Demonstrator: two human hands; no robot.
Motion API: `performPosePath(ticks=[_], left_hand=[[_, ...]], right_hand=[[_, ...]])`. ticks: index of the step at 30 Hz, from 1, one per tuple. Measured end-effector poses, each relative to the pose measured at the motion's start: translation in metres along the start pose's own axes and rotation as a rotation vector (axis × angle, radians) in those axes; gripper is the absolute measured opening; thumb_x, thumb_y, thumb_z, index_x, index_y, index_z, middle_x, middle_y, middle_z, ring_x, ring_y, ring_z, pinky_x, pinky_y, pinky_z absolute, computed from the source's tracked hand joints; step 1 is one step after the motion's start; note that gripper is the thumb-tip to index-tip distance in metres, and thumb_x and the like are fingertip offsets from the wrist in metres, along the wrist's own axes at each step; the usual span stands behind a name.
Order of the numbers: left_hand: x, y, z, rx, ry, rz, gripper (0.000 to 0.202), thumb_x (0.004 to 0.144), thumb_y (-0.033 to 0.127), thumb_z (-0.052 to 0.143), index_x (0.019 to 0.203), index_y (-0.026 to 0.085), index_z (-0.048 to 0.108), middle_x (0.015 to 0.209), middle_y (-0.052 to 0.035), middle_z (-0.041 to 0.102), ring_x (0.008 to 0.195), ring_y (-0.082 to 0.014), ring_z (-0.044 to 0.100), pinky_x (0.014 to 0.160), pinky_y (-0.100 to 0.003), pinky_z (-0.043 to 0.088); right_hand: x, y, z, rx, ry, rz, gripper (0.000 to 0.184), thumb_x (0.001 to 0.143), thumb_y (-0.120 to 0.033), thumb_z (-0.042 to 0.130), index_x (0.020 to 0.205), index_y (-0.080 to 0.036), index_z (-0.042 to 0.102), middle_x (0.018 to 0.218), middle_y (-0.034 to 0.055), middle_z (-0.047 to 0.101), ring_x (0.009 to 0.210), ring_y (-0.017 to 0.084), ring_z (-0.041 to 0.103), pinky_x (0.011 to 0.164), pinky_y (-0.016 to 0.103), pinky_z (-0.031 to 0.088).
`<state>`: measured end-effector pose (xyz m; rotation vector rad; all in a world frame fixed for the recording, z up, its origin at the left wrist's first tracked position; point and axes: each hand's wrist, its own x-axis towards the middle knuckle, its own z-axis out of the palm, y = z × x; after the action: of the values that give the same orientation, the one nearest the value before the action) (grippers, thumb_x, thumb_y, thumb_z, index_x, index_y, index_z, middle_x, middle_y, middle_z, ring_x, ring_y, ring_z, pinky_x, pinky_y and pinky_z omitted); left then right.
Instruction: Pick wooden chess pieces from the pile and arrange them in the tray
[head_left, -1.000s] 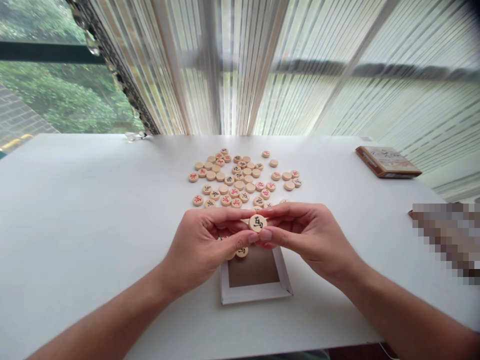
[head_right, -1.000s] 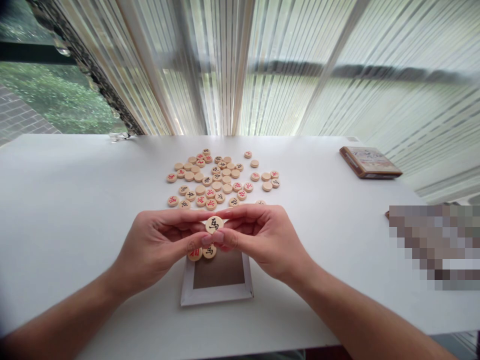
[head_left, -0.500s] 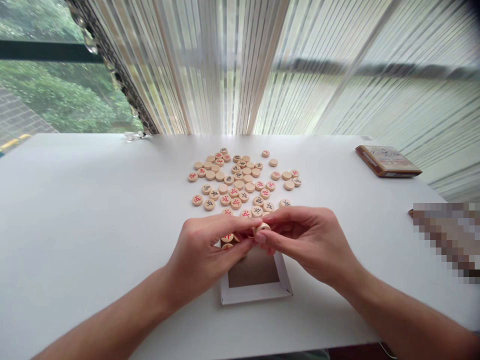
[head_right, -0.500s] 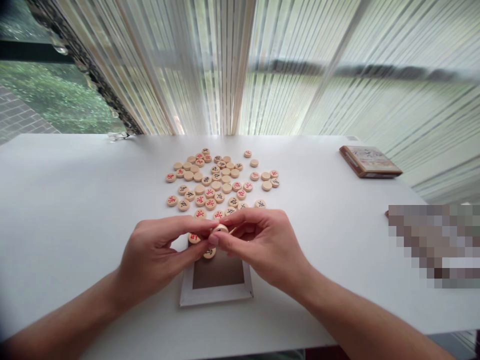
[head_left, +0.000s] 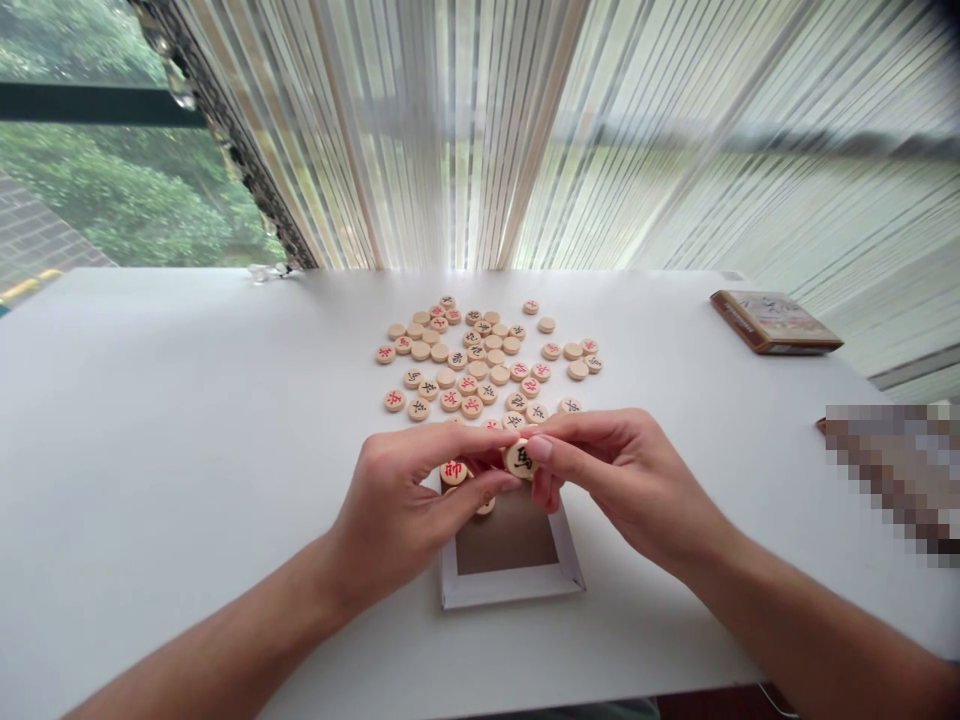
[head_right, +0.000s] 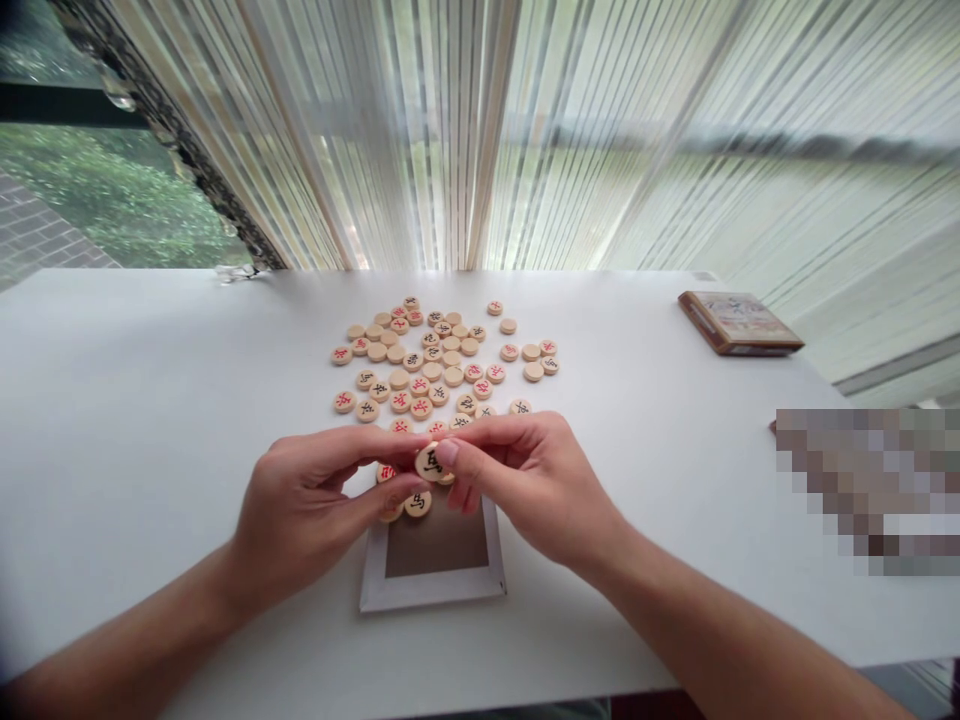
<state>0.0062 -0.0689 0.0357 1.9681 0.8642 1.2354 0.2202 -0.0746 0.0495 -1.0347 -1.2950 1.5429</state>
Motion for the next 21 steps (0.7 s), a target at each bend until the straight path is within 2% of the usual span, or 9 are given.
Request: performPosePath(ticks=[4, 9, 15, 21], left_hand=[[-0.0009, -0.0024, -0.0007, -0.039, 0.015, -0.075, 0.03, 0.088, 0.014, 0.084, 0.117, 0.022, 0.082, 0.099, -0.0029, 0.085, 0.084, -0.0154, 0.079, 0.079, -0.022, 0.065], [-0.001, -0.0016, -0.001, -0.018, 0.018, -0.095, 0.028, 0.088, 0.018, 0.084, 0.116, 0.022, 0.083, 0.099, -0.0053, 0.086, 0.083, -0.019, 0.08, 0.076, -0.026, 0.067], [-0.0003, 0.0028, 0.0012, 0.028, -0.009, -0.026, 0.025, 0.089, 0.011, 0.081, 0.111, 0.02, 0.084, 0.095, -0.0041, 0.086, 0.077, -0.0161, 0.08, 0.072, -0.022, 0.064], [0.0011, 0.0051, 0.0021, 0.036, -0.023, 0.007, 0.025, 0.088, 0.007, 0.08, 0.11, 0.019, 0.084, 0.092, -0.0029, 0.085, 0.074, -0.0148, 0.078, 0.071, -0.022, 0.063]], right_hand=[[0.0007, -0.0006, 0.0026, 0.077, -0.012, 0.037, 0.028, 0.077, -0.032, 0.094, 0.103, -0.021, 0.088, 0.063, 0.0021, 0.074, 0.058, 0.013, 0.065, 0.058, 0.024, 0.057], [0.0018, -0.0002, 0.0059, 0.137, -0.016, 0.08, 0.038, 0.068, -0.025, 0.1, 0.104, -0.022, 0.087, 0.081, 0.0053, 0.081, 0.064, 0.013, 0.068, 0.058, 0.022, 0.059], [0.003, 0.0021, 0.0069, 0.149, 0.002, 0.109, 0.032, 0.061, -0.023, 0.103, 0.087, -0.018, 0.085, 0.074, 0.0034, 0.078, 0.06, 0.012, 0.067, 0.054, 0.019, 0.056], [0.0015, 0.0007, 0.0062, 0.089, 0.001, 0.081, 0.025, 0.071, -0.033, 0.098, 0.081, -0.017, 0.082, 0.066, 0.002, 0.075, 0.056, 0.012, 0.065, 0.054, 0.021, 0.054]])
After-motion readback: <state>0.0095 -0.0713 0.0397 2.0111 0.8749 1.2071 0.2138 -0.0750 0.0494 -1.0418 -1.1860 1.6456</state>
